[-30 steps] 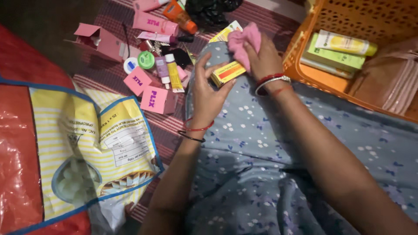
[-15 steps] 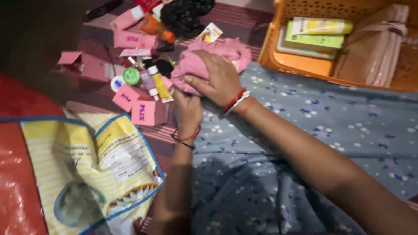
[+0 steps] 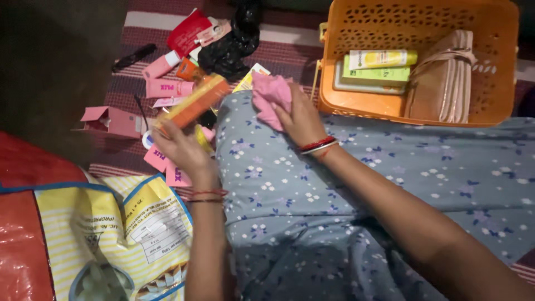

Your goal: The person wipes the surfaces of various cosmetic boxes and tubes with a pink cloth, then places them into an orange plastic basket. The person handles items one at a time, including green, yellow, and pink boxes, as well as a white jar, and continues wiping and stacking them in the basket.

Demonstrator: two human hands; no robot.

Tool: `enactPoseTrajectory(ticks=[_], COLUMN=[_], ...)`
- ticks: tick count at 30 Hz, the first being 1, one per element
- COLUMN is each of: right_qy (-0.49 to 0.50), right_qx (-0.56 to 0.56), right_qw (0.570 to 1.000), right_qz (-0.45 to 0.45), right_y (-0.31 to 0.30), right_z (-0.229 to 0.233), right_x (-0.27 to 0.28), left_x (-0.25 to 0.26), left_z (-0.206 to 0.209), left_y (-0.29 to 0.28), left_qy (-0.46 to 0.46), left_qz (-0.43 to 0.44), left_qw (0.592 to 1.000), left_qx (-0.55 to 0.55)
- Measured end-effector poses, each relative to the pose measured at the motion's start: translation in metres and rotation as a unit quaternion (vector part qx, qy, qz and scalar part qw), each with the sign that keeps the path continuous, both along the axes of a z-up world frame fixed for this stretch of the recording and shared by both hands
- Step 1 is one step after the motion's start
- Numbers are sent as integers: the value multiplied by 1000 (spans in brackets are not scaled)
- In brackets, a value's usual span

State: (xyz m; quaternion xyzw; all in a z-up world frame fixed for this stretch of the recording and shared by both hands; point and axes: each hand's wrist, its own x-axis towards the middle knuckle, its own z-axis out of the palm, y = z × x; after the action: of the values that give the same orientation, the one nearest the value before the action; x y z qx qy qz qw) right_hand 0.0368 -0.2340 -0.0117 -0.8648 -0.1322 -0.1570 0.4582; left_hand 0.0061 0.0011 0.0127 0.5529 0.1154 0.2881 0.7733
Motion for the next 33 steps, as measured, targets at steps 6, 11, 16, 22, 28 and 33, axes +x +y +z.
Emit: enactPoseTrajectory(ticks=[6,11,16,22,28,33], right_qy=[-96,37,9,23,19,-14], right_qx=[6,76,-106,47,11,6], right_qw=[995,996,990,992,988,987], right_qz=[27,-21,-94,-117,-151,-161], right_y=[-4,-96,-240,-302,-330,-331], right_z=[67,83,71,25,28,39], right_x=[-14,-14,10,30,33,32], left_x=[32,69,105,164,198,203], left_z=[61,72,34,-90,-135,-128], left_y=[-52,-110,-200,-328,-364,-363], left_qy=[-96,-61,-83,99,236,90], left_qz=[-137,-296,-388,-424,-413,-365], left_qw=[979,947,851,817,733,503], left_qx=[121,113,344,379,487,778])
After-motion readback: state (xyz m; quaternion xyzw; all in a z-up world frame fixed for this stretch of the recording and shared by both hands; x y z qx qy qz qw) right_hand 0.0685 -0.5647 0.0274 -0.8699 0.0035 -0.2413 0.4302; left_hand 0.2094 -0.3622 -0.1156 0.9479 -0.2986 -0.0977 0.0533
